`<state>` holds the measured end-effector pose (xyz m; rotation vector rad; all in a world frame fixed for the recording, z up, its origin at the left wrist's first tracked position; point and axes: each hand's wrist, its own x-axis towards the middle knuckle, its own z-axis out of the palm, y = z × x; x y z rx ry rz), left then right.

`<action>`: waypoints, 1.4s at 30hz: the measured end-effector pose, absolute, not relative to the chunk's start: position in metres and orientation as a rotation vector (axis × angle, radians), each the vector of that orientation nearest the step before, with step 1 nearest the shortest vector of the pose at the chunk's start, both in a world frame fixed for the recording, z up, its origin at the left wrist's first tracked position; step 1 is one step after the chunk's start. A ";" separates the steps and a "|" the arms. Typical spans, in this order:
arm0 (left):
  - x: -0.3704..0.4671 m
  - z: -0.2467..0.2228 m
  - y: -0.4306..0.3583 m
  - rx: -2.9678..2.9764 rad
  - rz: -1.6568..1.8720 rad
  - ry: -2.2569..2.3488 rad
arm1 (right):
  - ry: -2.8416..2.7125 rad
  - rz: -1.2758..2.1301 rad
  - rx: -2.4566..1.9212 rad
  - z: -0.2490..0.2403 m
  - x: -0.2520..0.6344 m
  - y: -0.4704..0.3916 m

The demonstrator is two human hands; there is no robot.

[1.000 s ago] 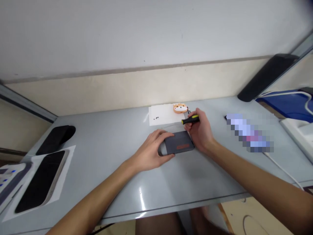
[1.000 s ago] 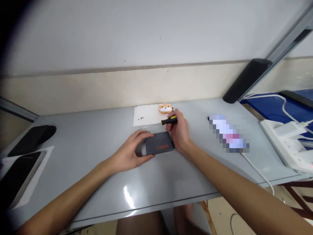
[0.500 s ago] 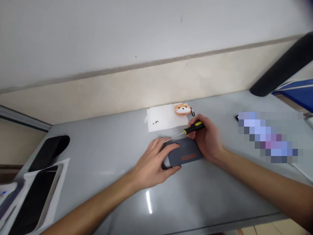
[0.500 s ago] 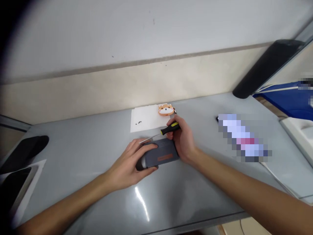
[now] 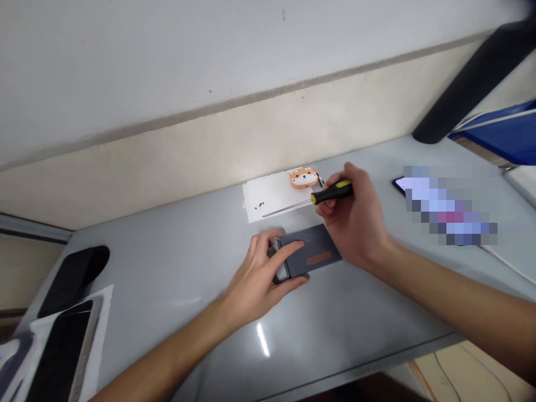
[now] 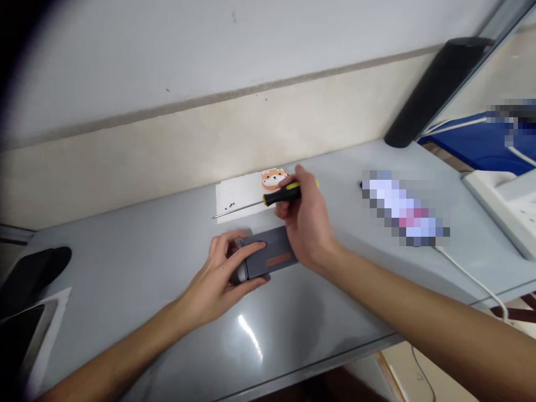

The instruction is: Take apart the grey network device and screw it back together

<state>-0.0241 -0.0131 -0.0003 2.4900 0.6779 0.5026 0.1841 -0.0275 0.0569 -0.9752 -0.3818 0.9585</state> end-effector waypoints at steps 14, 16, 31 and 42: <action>-0.027 -0.005 -0.014 2.529 0.645 0.655 | -0.732 0.799 -1.416 0.036 0.176 -0.048; -0.026 -0.005 -0.014 2.514 0.675 0.669 | -0.692 0.748 -1.408 0.033 0.185 -0.046; -0.023 -0.004 -0.014 2.545 0.811 0.756 | -1.022 0.470 -1.454 0.062 0.244 -0.060; -0.023 -0.001 -0.013 2.548 0.786 0.808 | -1.554 0.342 -1.529 0.085 0.230 -0.072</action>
